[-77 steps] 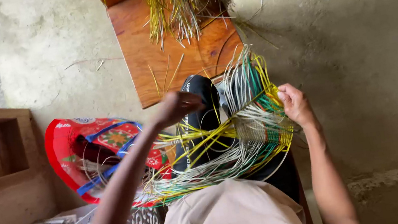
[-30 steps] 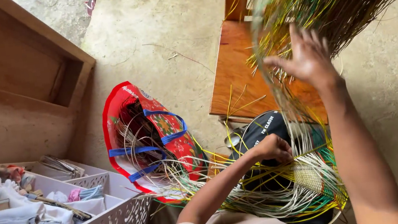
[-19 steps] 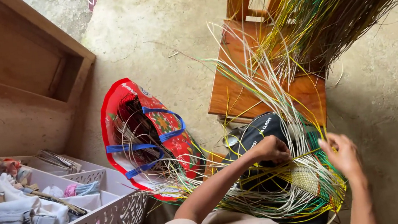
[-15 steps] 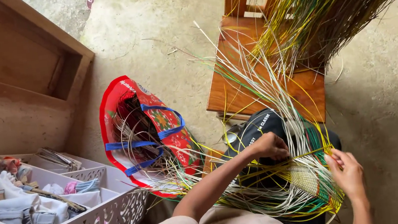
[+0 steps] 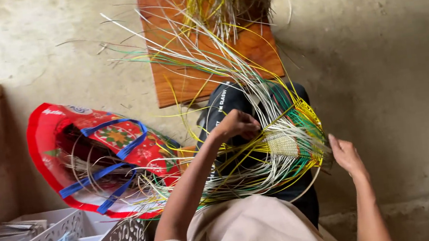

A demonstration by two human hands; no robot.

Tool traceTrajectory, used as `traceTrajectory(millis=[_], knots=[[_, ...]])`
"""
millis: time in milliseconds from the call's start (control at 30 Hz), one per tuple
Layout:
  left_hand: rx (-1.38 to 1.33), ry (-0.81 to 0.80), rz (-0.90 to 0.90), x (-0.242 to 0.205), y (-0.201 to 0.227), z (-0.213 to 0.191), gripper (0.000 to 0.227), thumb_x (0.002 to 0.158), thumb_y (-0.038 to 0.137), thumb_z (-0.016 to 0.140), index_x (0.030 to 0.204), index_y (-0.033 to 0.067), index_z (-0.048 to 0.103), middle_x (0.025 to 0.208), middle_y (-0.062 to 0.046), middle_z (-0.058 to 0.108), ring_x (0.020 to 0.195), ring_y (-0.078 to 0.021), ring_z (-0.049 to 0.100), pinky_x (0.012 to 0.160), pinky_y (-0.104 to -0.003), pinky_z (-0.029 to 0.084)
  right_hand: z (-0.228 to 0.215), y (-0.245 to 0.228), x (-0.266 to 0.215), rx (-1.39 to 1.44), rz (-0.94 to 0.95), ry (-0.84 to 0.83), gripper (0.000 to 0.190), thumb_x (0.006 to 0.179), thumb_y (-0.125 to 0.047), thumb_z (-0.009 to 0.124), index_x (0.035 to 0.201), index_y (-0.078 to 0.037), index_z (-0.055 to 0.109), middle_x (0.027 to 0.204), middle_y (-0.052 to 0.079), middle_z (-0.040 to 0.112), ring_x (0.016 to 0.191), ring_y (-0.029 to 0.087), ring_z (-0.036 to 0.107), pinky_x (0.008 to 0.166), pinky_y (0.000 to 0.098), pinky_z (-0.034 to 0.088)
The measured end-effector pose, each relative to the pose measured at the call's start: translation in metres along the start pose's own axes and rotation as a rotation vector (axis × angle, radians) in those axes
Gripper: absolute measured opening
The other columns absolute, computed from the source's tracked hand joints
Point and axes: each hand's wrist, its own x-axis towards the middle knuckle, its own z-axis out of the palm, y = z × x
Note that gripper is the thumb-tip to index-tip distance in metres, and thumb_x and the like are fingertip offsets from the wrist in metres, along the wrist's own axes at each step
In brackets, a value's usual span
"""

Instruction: Weave colored strands together to create a mat

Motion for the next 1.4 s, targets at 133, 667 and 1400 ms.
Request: traceTrajectory(millis=[133, 667, 1400], knots=[[-0.022, -0.007, 0.010, 0.006, 0.000, 0.004, 0.025, 0.078, 0.007, 0.085, 0.100, -0.0010, 0.078, 0.080, -0.018, 0.077, 0.070, -0.0240, 0.076, 0.062, -0.033, 0.066, -0.033, -0.036, -0.029, -0.273, -0.367, 0.126, 0.016, 0.099, -0.024, 0.067, 0.107, -0.016, 0.078, 0.098, 0.010, 0.072, 0.102, 0.033, 0.070, 0.100, 0.0509, 0.047], [0.024, 0.049, 0.020, 0.017, -0.017, 0.009, 0.018, 0.072, 0.009, 0.089, 0.088, 0.0070, 0.081, 0.072, -0.008, 0.075, 0.069, -0.0143, 0.072, 0.066, -0.026, 0.062, 0.041, -0.298, -0.040, -0.037, -1.050, -0.352, 0.006, 0.087, -0.016, 0.080, 0.090, -0.012, 0.076, 0.083, 0.003, 0.068, 0.085, 0.022, 0.060, 0.083, 0.0407, 0.047], [0.272, -0.019, 0.109, 0.018, -0.028, 0.015, 0.017, 0.080, 0.029, 0.083, 0.089, 0.0155, 0.082, 0.078, -0.003, 0.076, 0.078, -0.0154, 0.069, 0.074, -0.032, 0.054, 0.016, -0.317, -0.100, -0.497, -0.680, -0.323, 0.010, 0.088, -0.014, 0.077, 0.095, -0.006, 0.075, 0.083, 0.008, 0.066, 0.078, 0.023, 0.065, 0.074, 0.0372, 0.056]])
